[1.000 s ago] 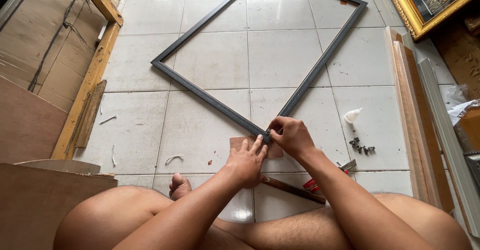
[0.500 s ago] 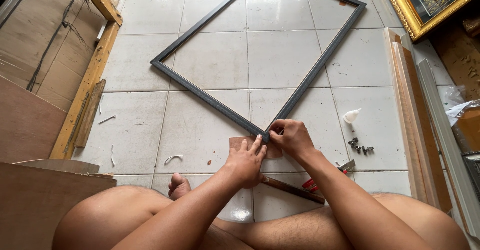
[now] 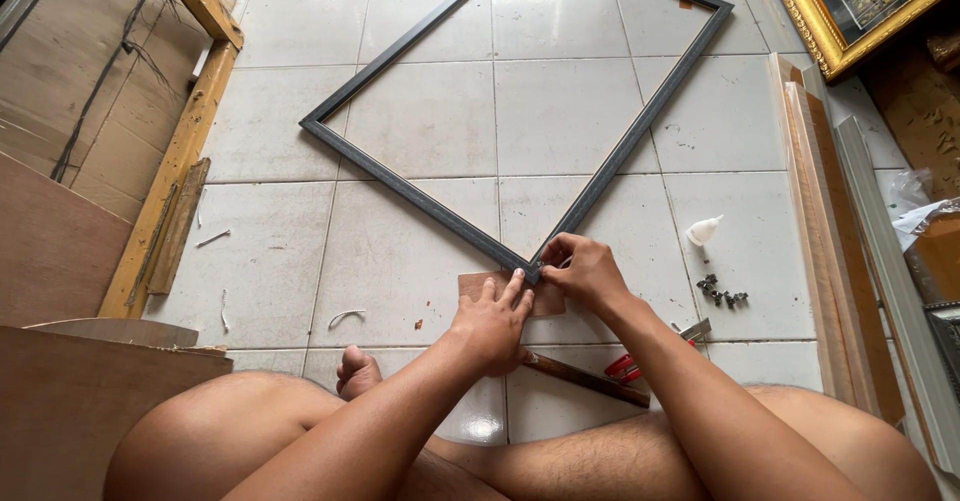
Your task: A person sitting on the floor uses a hammer and utility knife to disassemble or repair the corners of a picture frame.
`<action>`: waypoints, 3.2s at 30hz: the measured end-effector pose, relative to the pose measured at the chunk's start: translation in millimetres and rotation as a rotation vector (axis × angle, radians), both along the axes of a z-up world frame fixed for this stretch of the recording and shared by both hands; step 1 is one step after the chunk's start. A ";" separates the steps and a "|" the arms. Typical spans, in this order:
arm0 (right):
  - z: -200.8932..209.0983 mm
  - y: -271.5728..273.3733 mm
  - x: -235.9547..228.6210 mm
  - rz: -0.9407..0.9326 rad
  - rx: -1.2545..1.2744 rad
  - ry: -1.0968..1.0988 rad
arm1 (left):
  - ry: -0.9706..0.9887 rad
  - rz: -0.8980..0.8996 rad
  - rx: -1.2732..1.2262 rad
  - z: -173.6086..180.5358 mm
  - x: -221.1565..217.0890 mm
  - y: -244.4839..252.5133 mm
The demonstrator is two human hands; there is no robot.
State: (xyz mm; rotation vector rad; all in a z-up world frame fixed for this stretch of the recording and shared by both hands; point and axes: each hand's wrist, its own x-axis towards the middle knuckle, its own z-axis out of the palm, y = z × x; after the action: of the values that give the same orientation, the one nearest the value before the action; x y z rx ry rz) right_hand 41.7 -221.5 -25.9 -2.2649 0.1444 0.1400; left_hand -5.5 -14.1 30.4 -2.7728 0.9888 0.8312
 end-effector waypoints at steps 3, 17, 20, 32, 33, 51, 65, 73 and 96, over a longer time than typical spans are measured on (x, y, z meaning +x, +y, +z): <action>5.1 -4.6 2.5 -0.008 -0.037 -0.004 | -0.007 -0.003 -0.004 1.4 0.0 0.4; 3.9 2.1 1.6 0.041 -0.144 -0.052 | -0.002 0.005 -0.012 2.3 -1.0 0.6; -2.1 1.0 2.4 0.004 -0.096 -0.078 | 0.002 0.005 -0.013 4.5 -0.7 1.2; 28.9 13.7 -10.0 0.024 0.133 -0.087 | -0.081 0.007 -0.092 1.0 1.1 3.4; 25.0 12.1 -8.8 0.053 0.114 -0.108 | -0.088 0.011 -0.105 -1.2 1.6 3.6; -8.0 1.6 -3.6 0.283 -0.266 -0.418 | -0.076 0.012 -0.079 7.4 -0.8 3.8; 12.6 8.0 -12.0 0.219 -0.245 -0.318 | -0.079 0.009 -0.083 4.8 2.1 2.6; 61.5 14.4 -53.3 0.218 -0.281 -0.029 | -0.060 0.043 -0.172 -8.5 19.1 16.4; 79.0 -5.4 -85.4 -0.067 -0.339 0.113 | -0.119 0.218 -0.344 2.1 5.1 35.6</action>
State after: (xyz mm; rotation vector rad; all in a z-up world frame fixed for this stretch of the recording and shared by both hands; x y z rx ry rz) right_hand -43.7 -226.9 53.1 -2.5867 0.3252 0.2225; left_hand -0.4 21.5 32.5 -3.2240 0.8946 0.5517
